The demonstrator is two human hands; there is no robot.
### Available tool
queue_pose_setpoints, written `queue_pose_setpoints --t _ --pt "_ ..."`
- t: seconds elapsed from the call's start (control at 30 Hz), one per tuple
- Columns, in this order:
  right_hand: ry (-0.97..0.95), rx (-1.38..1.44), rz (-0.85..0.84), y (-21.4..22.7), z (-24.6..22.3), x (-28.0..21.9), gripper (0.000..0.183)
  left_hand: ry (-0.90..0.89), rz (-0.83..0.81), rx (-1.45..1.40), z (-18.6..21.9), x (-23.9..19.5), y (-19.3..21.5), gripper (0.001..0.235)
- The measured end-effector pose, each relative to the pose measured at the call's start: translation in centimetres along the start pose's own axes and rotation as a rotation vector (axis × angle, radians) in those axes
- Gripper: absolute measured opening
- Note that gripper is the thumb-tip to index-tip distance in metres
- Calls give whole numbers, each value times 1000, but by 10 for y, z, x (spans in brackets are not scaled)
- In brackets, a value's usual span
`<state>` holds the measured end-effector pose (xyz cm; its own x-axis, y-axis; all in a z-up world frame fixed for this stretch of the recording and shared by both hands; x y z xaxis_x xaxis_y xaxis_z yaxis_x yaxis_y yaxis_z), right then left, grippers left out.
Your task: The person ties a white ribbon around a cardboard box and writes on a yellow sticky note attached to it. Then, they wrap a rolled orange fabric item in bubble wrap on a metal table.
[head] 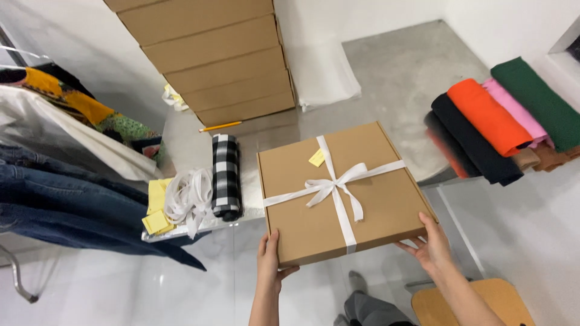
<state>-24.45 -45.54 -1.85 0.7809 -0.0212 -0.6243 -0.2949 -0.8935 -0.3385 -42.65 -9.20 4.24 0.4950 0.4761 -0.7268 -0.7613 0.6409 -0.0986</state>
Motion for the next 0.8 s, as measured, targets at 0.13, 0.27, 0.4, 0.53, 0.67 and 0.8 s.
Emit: queue_pose_setpoints --t 0.13,0.27,0.4,0.53,0.67,0.8 --pt "49 -35 -16 -40 -46 -27 50 -15 -7 -9 38 -5 -18 53" --pt "122 11 -41 -55 -99 -2 48 -112 -86 15 87 -6 -63 47" --pt "234 67 -179 -86 -188 24 81 -291 -283 6 160 -15 -146 70" --pt "277 118 -223 -102 -282 56 94 -349 -352 38 221 -25 -242 70" --pt "307 202 -254 -107 -367 130 104 -393 -420 64 267 -8 -350 75" --pt "268 245 -233 -109 -442 246 112 -380 -438 37 293 57 -458 76"
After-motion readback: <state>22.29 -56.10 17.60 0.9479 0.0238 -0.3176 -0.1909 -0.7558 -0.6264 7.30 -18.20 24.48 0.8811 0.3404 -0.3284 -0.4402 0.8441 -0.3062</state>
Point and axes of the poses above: each hand's wrist, its own x-axis towards the middle knuckle, its own y-axis out of the back of the hand, z = x × y, the point moved 8 cm from there along x, towards the middle knuckle, and after that the axes turned 4 degrees about -z, right-handed, at the moved point
